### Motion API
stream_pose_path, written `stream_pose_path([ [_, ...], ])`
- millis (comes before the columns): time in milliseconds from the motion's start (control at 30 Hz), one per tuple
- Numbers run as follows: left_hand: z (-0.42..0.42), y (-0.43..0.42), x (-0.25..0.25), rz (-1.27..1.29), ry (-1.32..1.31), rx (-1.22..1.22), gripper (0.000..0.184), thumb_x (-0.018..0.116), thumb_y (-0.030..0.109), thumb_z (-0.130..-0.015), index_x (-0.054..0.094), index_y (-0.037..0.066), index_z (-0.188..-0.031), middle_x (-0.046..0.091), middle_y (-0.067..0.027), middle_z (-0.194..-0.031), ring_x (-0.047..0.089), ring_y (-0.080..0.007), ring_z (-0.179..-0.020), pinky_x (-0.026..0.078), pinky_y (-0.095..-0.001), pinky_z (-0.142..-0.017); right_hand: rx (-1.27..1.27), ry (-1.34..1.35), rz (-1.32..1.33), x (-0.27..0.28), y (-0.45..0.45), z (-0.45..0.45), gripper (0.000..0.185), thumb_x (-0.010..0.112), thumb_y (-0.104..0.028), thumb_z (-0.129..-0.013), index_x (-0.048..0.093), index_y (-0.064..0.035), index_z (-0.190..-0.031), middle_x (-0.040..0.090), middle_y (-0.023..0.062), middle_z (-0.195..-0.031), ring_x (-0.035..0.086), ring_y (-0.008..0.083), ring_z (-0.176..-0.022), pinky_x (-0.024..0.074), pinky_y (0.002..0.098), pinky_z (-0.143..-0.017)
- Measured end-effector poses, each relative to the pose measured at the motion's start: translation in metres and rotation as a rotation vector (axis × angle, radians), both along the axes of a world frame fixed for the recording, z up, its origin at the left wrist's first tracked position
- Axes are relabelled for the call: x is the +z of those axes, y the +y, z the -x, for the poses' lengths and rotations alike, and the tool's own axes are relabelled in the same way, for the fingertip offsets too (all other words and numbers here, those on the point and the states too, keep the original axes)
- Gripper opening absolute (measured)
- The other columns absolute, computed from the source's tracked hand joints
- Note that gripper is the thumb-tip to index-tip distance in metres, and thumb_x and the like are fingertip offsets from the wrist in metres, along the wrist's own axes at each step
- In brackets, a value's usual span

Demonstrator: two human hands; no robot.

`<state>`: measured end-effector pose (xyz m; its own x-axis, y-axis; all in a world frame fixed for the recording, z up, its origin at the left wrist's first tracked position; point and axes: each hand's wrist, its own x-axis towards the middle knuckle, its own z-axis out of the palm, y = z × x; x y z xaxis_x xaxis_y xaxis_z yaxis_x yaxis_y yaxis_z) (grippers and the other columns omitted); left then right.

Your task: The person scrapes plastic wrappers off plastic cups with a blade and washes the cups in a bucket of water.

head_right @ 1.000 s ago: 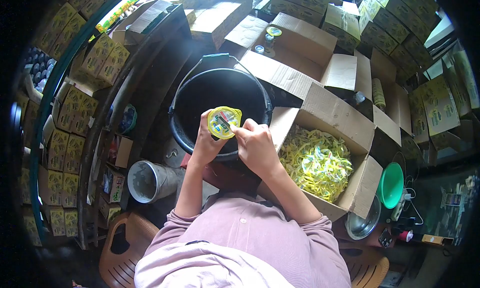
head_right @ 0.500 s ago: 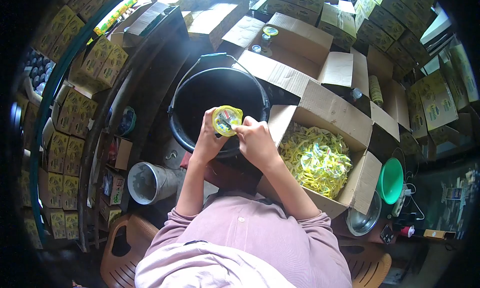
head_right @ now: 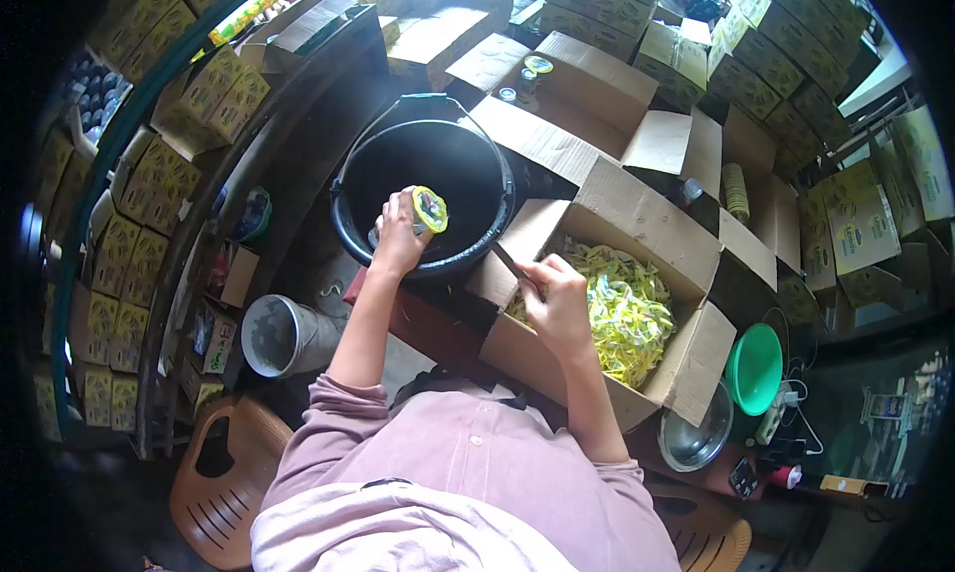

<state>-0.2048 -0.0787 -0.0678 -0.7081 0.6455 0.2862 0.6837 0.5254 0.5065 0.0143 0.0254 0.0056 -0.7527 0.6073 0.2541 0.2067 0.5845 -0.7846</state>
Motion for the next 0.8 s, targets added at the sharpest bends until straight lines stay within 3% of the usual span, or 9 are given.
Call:
stream_pose_path([
  [167, -0.003, 0.004, 0.005, 0.169, 0.028, 0.015, 0.064, 0.070, 0.009, -0.063, 0.039, 0.010, -0.119, 0.045, -0.0113, -0.107, 0.043, -0.0284, -0.106, 0.033, -0.0446, -0.087, -0.102, 0.112, 0.031, -0.014, -0.002, -0.045, 0.025, 0.062, 0.004, -0.069, 0.065, -0.0028, -0.093, 0.056, 0.0082, -0.067, 0.053, 0.0151, -0.058, 0.0416, 0.0263, -0.057],
  [567, -0.003, 0.010, 0.002, 0.391, 0.203, -0.029, 0.062, 0.072, 0.006, -0.056, 0.046, 0.015, -0.111, 0.048, -0.0080, -0.103, 0.046, -0.0247, -0.103, 0.033, -0.0438, -0.086, -0.207, 0.081, 0.176, -0.039, -0.016, -0.115, 0.026, 0.063, 0.003, -0.069, 0.064, -0.0034, -0.095, 0.056, 0.0059, -0.069, 0.054, 0.0123, -0.059, 0.0427, 0.0249, -0.062],
  [733, -0.009, 0.017, 0.009, 0.475, 0.487, -0.004, 0.027, 0.061, 0.009, -0.069, 0.059, 0.017, -0.094, 0.052, -0.0049, -0.094, 0.048, -0.0197, -0.098, 0.023, -0.0420, -0.092, -0.198, 0.095, 0.158, -0.047, -0.020, -0.130, 0.024, 0.064, 0.001, -0.071, 0.064, -0.0033, -0.096, 0.056, 0.0021, -0.069, 0.053, 0.0080, -0.060, 0.0417, 0.0223, -0.059],
  [800, -0.011, 0.020, 0.010, 0.515, 0.608, -0.025, 0.024, 0.061, 0.009, -0.069, 0.060, 0.016, -0.091, 0.053, -0.0048, -0.093, 0.048, -0.0195, -0.098, 0.022, -0.0424, -0.092, -0.213, 0.087, 0.173, -0.047, -0.022, -0.133, 0.025, 0.064, 0.001, -0.071, 0.064, -0.0037, -0.095, 0.055, 0.0028, -0.068, 0.053, 0.0092, -0.060, 0.0420, 0.0230, -0.060],
])
